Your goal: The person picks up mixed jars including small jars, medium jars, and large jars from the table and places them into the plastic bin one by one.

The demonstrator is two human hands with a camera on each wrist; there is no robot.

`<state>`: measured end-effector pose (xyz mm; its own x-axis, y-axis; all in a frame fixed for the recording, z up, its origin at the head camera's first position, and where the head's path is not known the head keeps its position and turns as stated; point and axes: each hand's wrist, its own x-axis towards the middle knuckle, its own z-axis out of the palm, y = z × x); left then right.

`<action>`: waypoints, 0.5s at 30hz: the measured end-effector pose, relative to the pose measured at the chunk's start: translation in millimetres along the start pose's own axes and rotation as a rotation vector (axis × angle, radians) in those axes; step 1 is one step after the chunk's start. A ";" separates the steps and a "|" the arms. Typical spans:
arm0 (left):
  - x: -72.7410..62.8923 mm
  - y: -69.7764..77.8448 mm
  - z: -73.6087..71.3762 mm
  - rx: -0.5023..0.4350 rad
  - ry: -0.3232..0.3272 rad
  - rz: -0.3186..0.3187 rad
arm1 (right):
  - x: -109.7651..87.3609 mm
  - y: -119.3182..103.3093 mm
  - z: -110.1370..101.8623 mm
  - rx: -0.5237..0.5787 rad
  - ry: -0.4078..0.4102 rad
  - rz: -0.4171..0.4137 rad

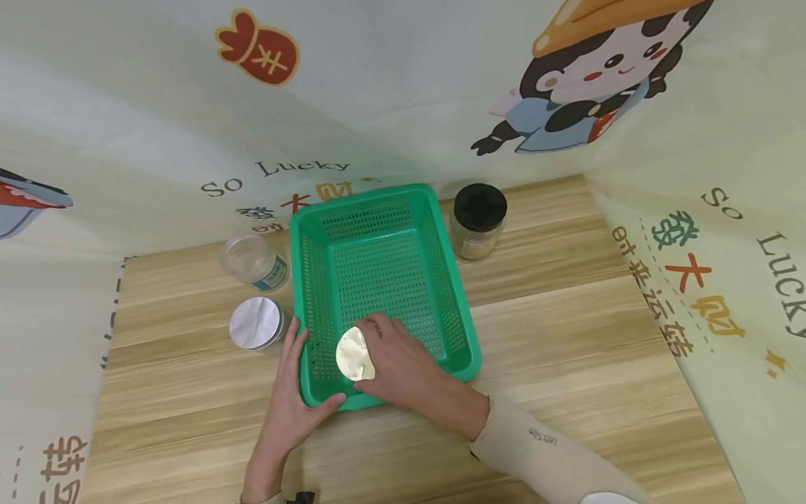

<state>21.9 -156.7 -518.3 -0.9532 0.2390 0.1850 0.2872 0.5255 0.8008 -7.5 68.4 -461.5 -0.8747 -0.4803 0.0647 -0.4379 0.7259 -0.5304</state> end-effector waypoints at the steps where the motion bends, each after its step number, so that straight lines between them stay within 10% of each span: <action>1: 0.1 -0.2 -0.2 -0.002 0.001 0.000 | 0.7 0.1 0.2 -0.006 -0.006 0.000; 15: 0.6 -0.5 0.2 -0.031 0.009 -0.015 | 12.2 -9.5 8.5 -0.047 -0.080 0.038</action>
<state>21.1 -156.7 -518.7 -0.9581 0.2241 0.1783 0.2704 0.5030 0.8209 -12.3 51.4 -462.8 -0.8723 -0.4884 -0.0239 -0.4154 0.7659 -0.4907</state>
